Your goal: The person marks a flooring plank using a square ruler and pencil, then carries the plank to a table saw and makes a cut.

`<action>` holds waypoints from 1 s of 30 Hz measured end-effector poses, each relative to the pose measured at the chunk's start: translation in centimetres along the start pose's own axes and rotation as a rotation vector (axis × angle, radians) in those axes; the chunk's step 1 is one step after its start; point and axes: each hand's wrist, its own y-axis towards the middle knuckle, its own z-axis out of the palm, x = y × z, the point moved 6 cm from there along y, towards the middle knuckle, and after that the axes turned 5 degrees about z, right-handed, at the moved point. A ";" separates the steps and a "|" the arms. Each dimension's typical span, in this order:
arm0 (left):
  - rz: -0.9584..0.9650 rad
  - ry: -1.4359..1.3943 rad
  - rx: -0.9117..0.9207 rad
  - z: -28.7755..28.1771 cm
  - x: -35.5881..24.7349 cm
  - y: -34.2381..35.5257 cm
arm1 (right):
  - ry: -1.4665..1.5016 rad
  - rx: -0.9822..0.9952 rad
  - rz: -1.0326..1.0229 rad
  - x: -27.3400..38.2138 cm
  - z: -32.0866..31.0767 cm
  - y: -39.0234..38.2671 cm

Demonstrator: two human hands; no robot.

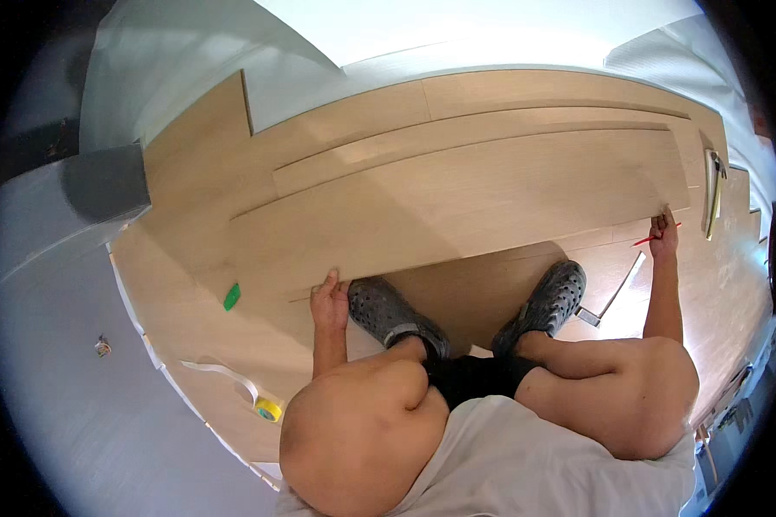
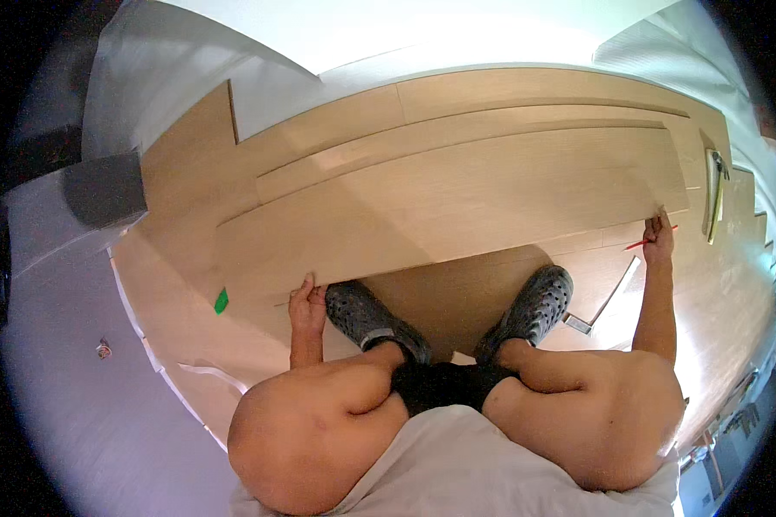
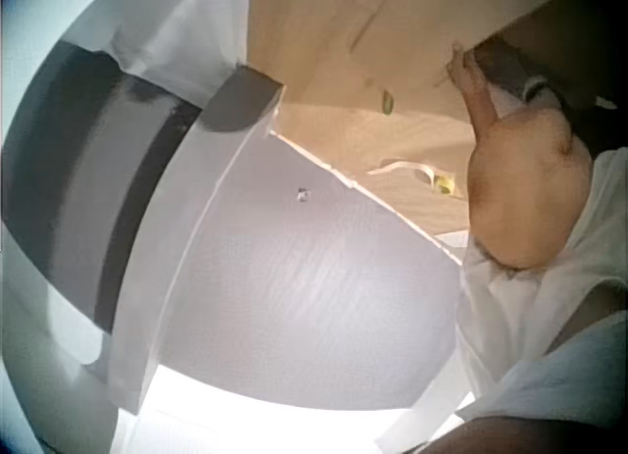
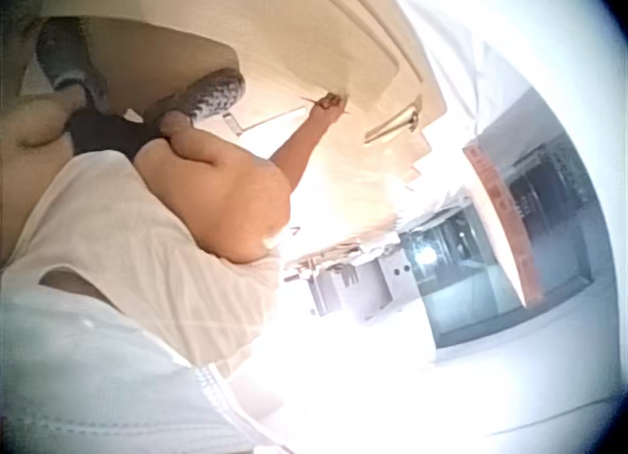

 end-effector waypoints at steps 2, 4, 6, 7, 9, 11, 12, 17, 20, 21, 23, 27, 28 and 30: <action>-0.078 0.031 0.040 3.3 -0.3 -0.2 | -0.108 -0.006 -0.015 0.9 -2.0 2.2; -0.171 0.052 -0.020 4.3 0.3 0.3 | -0.166 -0.077 -0.071 1.2 -3.2 3.9; -0.218 0.067 -0.023 4.6 0.4 0.5 | -0.240 -0.153 -0.044 0.4 -2.8 4.8; -0.237 0.069 -0.037 4.7 0.4 0.6 | -0.278 -0.190 -0.029 0.0 -2.5 5.3; -0.285 0.070 -0.075 4.5 0.4 0.3 | -0.312 -0.191 -0.067 -0.5 -1.6 6.7; -0.348 0.133 -0.021 4.7 0.2 -0.1 | -0.438 -0.248 -0.095 -0.3 -1.6 8.2; -0.423 0.155 0.026 5.9 1.3 0.3 | -0.606 -0.311 -0.156 2.2 -4.6 9.8; -0.268 0.825 -0.040 3.4 -4.7 1.4 | -0.687 -0.199 -0.068 -1.0 -4.7 8.8; 0.161 0.997 -0.281 -5.2 -10.3 4.3 | -0.702 -0.106 -0.002 -3.7 -0.5 4.7; 0.301 1.036 -0.349 -8.5 -12.4 5.1 | -0.658 -0.076 0.030 -5.6 2.0 2.7; 0.502 1.413 -0.343 -7.2 -13.6 6.6 | -0.602 -0.111 0.007 -5.4 1.6 1.7; 0.539 1.242 -0.390 -10.5 -12.9 11.0 | -0.496 -0.125 -0.039 -4.0 -1.9 4.7; 0.479 1.092 -0.384 -7.4 -11.2 10.6 | -0.516 -0.122 -0.100 -3.0 -3.7 4.9; 0.455 1.004 -0.403 -9.6 -12.8 10.2 | -0.446 -0.152 -0.048 -5.5 -0.9 4.6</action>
